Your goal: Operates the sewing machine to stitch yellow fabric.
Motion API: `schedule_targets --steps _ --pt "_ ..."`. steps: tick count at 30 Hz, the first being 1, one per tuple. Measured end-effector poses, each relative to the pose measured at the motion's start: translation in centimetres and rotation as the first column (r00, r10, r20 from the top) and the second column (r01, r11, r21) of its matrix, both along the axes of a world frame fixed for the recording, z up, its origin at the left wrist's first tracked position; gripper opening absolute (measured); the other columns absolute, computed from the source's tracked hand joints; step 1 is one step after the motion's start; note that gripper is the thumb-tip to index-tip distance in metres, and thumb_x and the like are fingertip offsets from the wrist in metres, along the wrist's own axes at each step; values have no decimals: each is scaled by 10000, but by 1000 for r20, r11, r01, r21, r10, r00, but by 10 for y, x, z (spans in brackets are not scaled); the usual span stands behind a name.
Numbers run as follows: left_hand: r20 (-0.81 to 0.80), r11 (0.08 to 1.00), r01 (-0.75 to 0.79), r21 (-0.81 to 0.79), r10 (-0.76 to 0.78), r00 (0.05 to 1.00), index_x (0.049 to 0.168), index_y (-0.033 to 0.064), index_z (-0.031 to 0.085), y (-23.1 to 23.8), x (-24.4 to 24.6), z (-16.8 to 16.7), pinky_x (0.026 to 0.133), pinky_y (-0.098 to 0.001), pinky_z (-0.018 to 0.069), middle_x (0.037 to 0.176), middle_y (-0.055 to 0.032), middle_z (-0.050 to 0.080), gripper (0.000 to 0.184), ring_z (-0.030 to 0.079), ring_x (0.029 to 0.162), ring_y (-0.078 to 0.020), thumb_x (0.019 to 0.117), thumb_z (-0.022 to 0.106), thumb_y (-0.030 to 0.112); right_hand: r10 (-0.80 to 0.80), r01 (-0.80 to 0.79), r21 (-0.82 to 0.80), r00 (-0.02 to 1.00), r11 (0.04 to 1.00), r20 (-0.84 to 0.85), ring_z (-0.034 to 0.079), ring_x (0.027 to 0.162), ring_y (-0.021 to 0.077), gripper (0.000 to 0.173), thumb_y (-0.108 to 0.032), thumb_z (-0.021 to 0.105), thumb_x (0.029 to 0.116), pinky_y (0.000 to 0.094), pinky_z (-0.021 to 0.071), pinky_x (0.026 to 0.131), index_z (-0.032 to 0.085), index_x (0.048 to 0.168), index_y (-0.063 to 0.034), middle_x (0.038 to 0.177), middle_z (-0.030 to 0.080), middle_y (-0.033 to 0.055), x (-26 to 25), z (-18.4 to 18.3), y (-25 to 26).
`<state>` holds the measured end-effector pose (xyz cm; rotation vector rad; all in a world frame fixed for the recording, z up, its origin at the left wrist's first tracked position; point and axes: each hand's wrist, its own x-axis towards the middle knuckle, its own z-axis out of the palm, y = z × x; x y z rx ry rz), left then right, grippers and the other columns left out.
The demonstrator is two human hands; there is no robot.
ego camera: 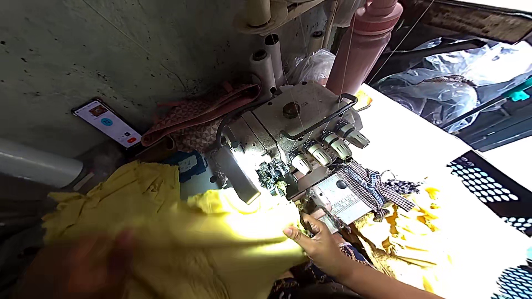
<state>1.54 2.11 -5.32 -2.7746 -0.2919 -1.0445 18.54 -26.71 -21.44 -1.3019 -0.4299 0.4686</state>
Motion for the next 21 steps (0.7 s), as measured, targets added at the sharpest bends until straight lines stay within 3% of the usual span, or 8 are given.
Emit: schedule_targets --steps 1,2,3,5,7,11,16,21 --pt "-74 997 -65 30 67 995 1037 -124 655 10 41 3 795 -621 521 1001 -358 668 481 669 929 -512 1047 545 345 -8 9 10 1000 1000 -18 686 799 -39 131 -155 706 939 161 582 762 688 1031 -64 872 729 -83 -4 0 3" --pt "-155 994 -110 -22 105 982 1121 -135 654 7 73 4 878 -754 430 1127 -409 627 481 598 1059 -621 1036 557 329 -14 15 16 1000 1000 -23 691 819 -35 146 -147 703 938 165 585 783 686 1046 -51 889 734 -75 -5 -1 4" --pt "-176 994 -100 -37 92 980 1168 -97 663 -4 93 0 910 -794 354 1193 -397 601 447 544 1125 -640 1023 576 317 -20 20 13 1000 1000 -20 694 826 -34 153 -152 705 936 167 586 791 689 1045 -46 894 738 -71 -5 -1 5" --pt "-53 999 12 35 -10 999 1027 20 715 -50 105 -20 866 -616 424 1049 -248 685 314 627 1010 -466 1011 581 303 -15 15 -1 1000 1000 10 671 806 -55 141 -189 709 938 149 568 765 692 1006 -67 869 720 -87 -2 -2 1" --pt "-28 989 129 -66 -131 991 899 95 710 -103 104 -45 800 -432 477 890 -125 693 231 641 860 -303 994 594 270 -2 2 -9 1000 1000 19 659 789 -69 126 -198 712 937 136 560 746 699 983 -82 850 713 -98 1 0 -4" --pt "-114 935 133 -328 -179 977 986 142 808 -146 118 -87 735 -374 511 942 -60 762 276 679 822 -233 974 590 312 6 -6 3 999 1000 40 651 771 -78 98 -171 708 931 127 554 725 690 977 -86 840 705 -112 5 12 -9" --pt "-4 858 155 -490 -180 984 878 150 783 -144 127 -93 791 -262 492 870 8 746 174 669 850 -84 923 627 214 -2 3 26 999 1000 -51 669 790 -74 48 -112 687 929 137 570 749 712 969 -114 847 720 -132 3 29 -8" --pt "67 857 191 -479 -181 981 858 140 780 -146 126 -103 785 -212 483 861 7 750 169 664 844 -53 921 641 212 82 -82 3 994 997 -77 671 865 -63 150 -125 636 959 142 562 810 687 1083 -57 928 723 -93 14 36 -5"
